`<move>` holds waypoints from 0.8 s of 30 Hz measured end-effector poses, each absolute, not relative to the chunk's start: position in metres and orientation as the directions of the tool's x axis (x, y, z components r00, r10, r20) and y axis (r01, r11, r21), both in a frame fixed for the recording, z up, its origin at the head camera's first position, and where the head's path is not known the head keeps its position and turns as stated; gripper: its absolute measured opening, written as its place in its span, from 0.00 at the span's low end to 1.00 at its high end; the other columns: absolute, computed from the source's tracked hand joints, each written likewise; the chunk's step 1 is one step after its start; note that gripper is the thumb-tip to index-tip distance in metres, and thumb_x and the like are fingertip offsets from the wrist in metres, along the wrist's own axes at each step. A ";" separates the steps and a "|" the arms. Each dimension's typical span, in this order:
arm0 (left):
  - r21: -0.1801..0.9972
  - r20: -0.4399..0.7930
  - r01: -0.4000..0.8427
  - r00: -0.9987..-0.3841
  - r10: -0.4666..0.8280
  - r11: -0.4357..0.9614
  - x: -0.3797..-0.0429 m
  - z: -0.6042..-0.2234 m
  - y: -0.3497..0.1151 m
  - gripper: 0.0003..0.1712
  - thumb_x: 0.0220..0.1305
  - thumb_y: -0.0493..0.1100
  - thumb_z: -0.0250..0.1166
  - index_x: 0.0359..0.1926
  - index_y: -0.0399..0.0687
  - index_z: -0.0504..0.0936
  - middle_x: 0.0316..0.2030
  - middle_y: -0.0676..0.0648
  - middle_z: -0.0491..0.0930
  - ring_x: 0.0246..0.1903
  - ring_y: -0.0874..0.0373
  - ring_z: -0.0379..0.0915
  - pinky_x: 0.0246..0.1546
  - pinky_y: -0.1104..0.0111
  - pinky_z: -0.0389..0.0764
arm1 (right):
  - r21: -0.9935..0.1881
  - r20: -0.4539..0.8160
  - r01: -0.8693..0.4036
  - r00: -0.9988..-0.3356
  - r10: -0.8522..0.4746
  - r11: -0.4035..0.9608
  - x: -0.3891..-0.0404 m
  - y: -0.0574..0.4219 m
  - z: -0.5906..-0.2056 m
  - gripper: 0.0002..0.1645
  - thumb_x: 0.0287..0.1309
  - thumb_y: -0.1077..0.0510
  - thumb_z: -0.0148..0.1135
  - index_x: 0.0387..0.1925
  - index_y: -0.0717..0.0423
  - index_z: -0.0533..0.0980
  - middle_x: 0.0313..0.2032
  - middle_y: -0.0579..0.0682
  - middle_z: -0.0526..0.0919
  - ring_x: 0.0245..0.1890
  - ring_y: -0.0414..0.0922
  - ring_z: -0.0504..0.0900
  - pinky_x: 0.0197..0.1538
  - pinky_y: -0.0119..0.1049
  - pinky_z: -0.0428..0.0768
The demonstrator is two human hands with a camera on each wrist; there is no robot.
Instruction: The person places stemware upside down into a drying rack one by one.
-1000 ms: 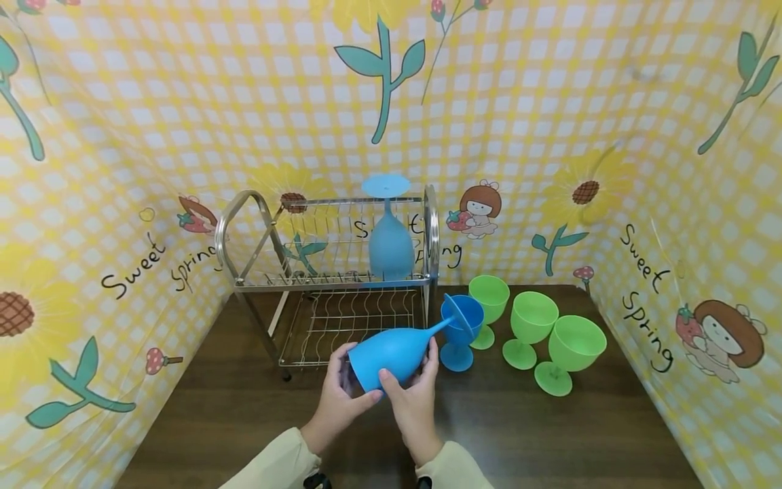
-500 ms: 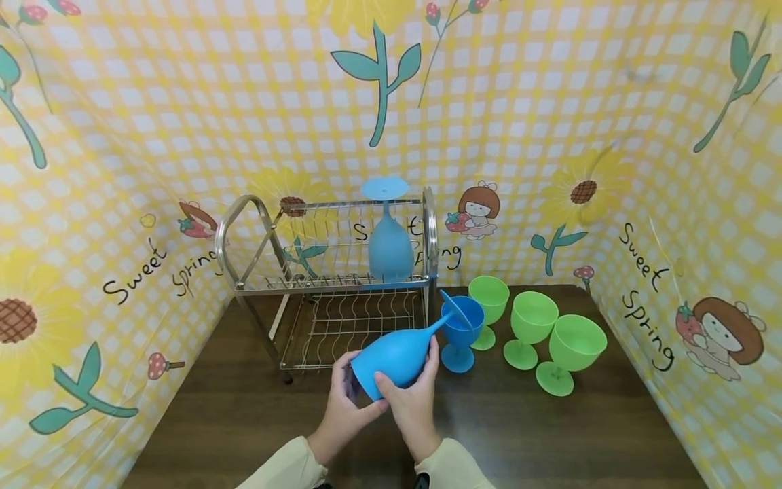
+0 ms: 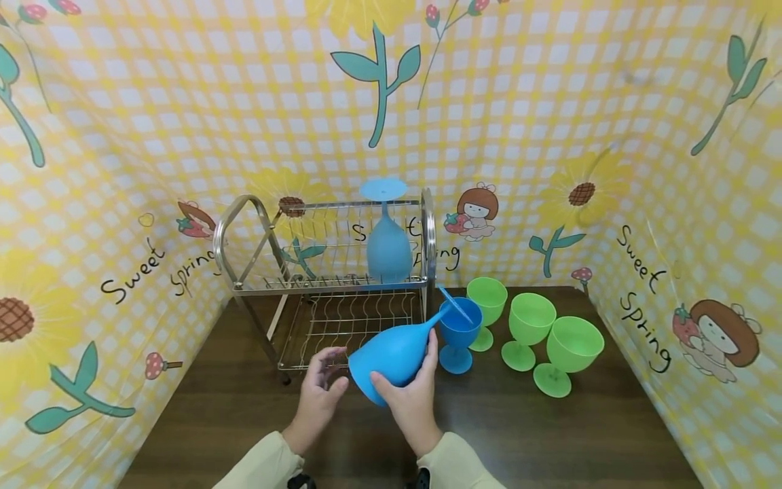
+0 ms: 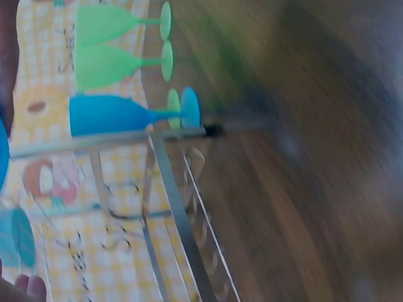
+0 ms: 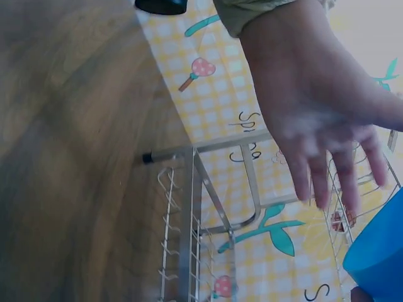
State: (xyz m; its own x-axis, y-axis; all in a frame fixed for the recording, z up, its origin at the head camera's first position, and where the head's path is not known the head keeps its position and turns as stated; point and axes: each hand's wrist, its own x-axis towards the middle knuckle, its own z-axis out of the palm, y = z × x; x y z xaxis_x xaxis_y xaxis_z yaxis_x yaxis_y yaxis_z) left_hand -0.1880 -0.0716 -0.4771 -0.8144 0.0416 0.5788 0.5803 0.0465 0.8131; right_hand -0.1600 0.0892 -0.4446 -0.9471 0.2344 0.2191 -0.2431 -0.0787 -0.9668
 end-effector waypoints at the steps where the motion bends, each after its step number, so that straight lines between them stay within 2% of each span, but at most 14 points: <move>1: 0.829 0.556 0.555 -0.831 0.009 0.063 -0.190 -0.477 -0.076 0.27 0.63 0.41 0.64 0.56 0.27 0.67 0.52 0.36 0.71 0.52 0.66 0.65 0.53 0.72 0.67 | -0.964 0.241 -0.261 -0.944 0.227 -0.062 -0.160 0.090 -0.445 0.66 0.50 0.56 0.71 0.74 0.54 0.32 0.70 0.64 0.45 0.64 0.67 0.55 0.56 0.67 0.66; 3: 0.872 0.486 0.478 -0.871 -0.076 0.103 -0.194 -0.477 -0.087 0.26 0.60 0.31 0.63 0.57 0.29 0.66 0.53 0.35 0.71 0.52 0.68 0.64 0.53 0.73 0.66 | -0.958 0.272 -0.284 -0.937 0.219 -0.029 -0.161 0.090 -0.444 0.67 0.49 0.55 0.72 0.74 0.55 0.33 0.70 0.64 0.45 0.64 0.67 0.55 0.56 0.67 0.66; 6: 0.911 0.410 0.382 -0.879 -0.245 0.154 -0.203 -0.477 -0.103 0.28 0.56 0.24 0.62 0.59 0.29 0.65 0.51 0.38 0.73 0.48 0.69 0.65 0.48 0.74 0.68 | -0.953 0.298 -0.304 -0.932 0.207 0.006 -0.161 0.088 -0.445 0.68 0.47 0.53 0.74 0.73 0.55 0.34 0.69 0.64 0.47 0.64 0.67 0.55 0.56 0.67 0.67; 11: 0.937 0.350 0.298 -0.806 -0.478 0.182 -0.220 -0.476 -0.126 0.28 0.53 0.23 0.61 0.56 0.28 0.66 0.44 0.44 0.74 0.38 0.70 0.65 0.37 0.75 0.69 | -0.950 0.310 -0.310 -0.936 0.166 0.030 -0.160 0.085 -0.443 0.68 0.46 0.50 0.74 0.73 0.55 0.35 0.69 0.64 0.47 0.64 0.68 0.55 0.55 0.66 0.67; 15: 0.953 0.304 0.238 -0.788 -0.536 0.189 -0.232 -0.472 -0.143 0.29 0.52 0.25 0.60 0.57 0.29 0.65 0.45 0.39 0.72 0.40 0.62 0.66 0.39 0.74 0.68 | -0.948 0.319 -0.318 -0.941 0.117 0.026 -0.162 0.086 -0.441 0.68 0.47 0.51 0.74 0.74 0.55 0.35 0.69 0.64 0.47 0.65 0.68 0.54 0.56 0.66 0.67; 20: 0.958 0.262 0.155 -0.809 -0.526 0.240 -0.248 -0.458 -0.159 0.33 0.54 0.29 0.60 0.62 0.30 0.61 0.49 0.32 0.66 0.46 0.46 0.62 0.46 0.60 0.64 | -0.938 0.346 -0.343 -0.934 0.091 0.049 -0.168 0.090 -0.435 0.67 0.48 0.52 0.74 0.74 0.56 0.36 0.69 0.63 0.48 0.65 0.67 0.54 0.56 0.67 0.66; 24: 0.952 0.258 0.109 -0.792 -0.554 0.288 -0.257 -0.445 -0.168 0.33 0.54 0.32 0.61 0.61 0.31 0.62 0.49 0.33 0.64 0.48 0.43 0.60 0.48 0.56 0.63 | -0.926 0.375 -0.368 -0.923 0.090 0.082 -0.172 0.092 -0.429 0.67 0.48 0.52 0.74 0.73 0.58 0.36 0.69 0.64 0.47 0.66 0.67 0.53 0.56 0.67 0.65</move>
State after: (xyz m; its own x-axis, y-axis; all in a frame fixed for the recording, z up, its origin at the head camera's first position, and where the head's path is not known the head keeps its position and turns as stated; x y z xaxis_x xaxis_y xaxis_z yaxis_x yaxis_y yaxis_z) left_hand -0.2571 -0.1683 -0.4447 -0.7916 -0.5538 0.2580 0.1089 0.2876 0.9515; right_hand -0.1721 0.0925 -0.4286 -0.9228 0.0896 0.3748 -0.3683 0.0816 -0.9261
